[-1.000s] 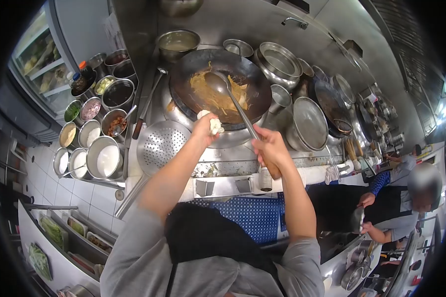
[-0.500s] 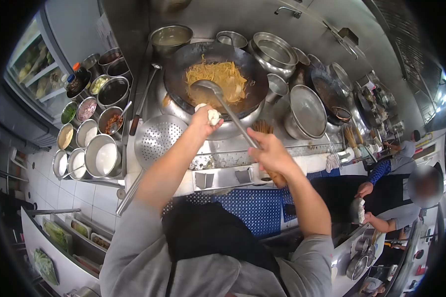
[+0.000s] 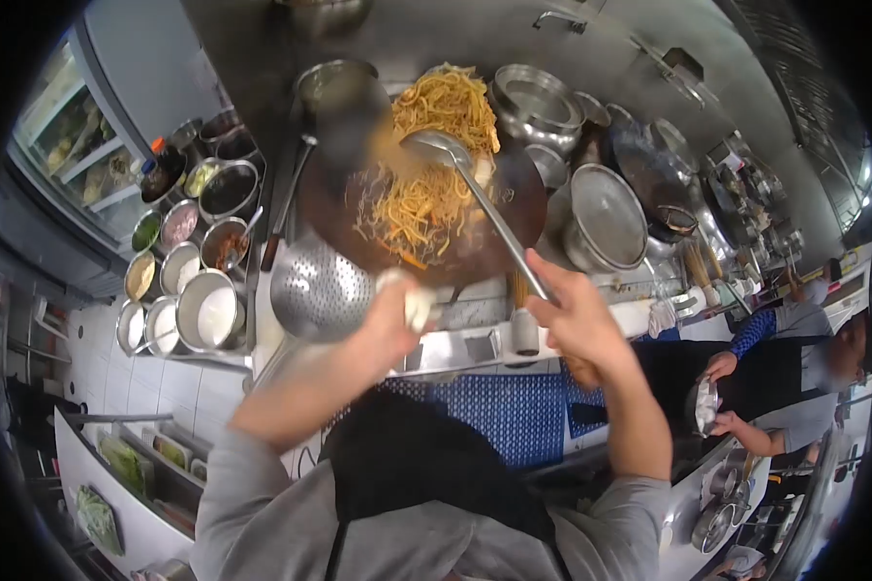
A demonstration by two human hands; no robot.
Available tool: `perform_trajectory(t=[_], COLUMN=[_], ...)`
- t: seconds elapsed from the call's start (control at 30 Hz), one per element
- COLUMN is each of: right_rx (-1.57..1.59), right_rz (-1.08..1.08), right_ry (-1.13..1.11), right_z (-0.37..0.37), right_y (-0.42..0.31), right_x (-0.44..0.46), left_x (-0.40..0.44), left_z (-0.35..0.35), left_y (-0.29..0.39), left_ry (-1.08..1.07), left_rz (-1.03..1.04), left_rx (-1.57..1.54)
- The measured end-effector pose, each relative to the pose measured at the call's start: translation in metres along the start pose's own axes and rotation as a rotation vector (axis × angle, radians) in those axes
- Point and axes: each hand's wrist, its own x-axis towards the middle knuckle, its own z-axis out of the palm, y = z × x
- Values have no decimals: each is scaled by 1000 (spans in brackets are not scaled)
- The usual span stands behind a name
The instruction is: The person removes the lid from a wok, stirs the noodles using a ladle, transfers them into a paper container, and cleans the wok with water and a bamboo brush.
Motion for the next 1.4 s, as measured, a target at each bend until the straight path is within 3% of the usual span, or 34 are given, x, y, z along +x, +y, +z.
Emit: perform_trajectory(t=[0.1, 0.2, 0.27, 0.37, 0.47, 0.53, 0.6, 0.67, 0.7, 0.73, 0.77, 0.8, 0.87, 0.9, 0.97, 1.07, 1.1, 1.2, 1.27, 1.3, 1.4], right_rx=[242, 143, 52, -36, 54, -11, 5, -141, -185, -226, -151, -116, -39, -12, 37, -19, -44, -7, 55, 5, -86], right_rz=[325, 194, 109, 29, 227, 201, 127, 104, 5, -89, -68, 21, 239, 267, 296, 156, 114, 164, 296, 246, 177], right_ry=[-203, -244, -148, -67, -179, -260, -260, -135, -69, -13, -11, -59, -185, -222, -259, -225, -189, -166, -229, -313, -289], right_z=[-29, -29, -11, -13, -39, -48, -38, -16, -10, -7, -19, -36, -56, -54, -59, -28, -23, -37, -53, -60, -45], right_y=[-39, -23, -2, -2, -14, -23, -18, -13, 1, 13, 1, -13, -32, -35, -44, -16, -14, -36, -36, -37, -34], right_x=[-30, -6, 15, 17, 2, 15, 32, 43, 45, 43, 28, 20, 0, -1, 6, 33, 34, 18, 8, 14, 35], left_x=[9, 69, 90, 23, -19, -6, 54, 74, 78, 43, 25, -16, -9, -20, 25, 83, 86, 3, -34, -16, 65], left_z=[56, 26, 0, -15, 30, 64, 37, 14, -7, -4, -15, 10, 25, 56, 58, 17, 3, -2, 42, 48, 27], left_y=[45, 26, 1, -28, 6, 39, 34, 5, -11, -18, -25, -15, 3, 30, 45, 4, -10, -23, 5, 20, 29], left_ry=[89, 34, -6, 44, -4, 67, -69, 36, -141, 8, -30, 92, -17, 77, 19, 1, -20, 1, 129, 124, -29], left_rz=[-20, 44, 158, 88, -49, -65, -65, 139, 122, 97, 93, 24, -17, -74, -38, 145, 101, 31, -74, -87, -57], left_rx=[-61, -71, -96, -26, -149, -106, -88, -80, -160, -72, -64, 9, -213, -59, -114, -147, -221, -61, -5, -63, -120])
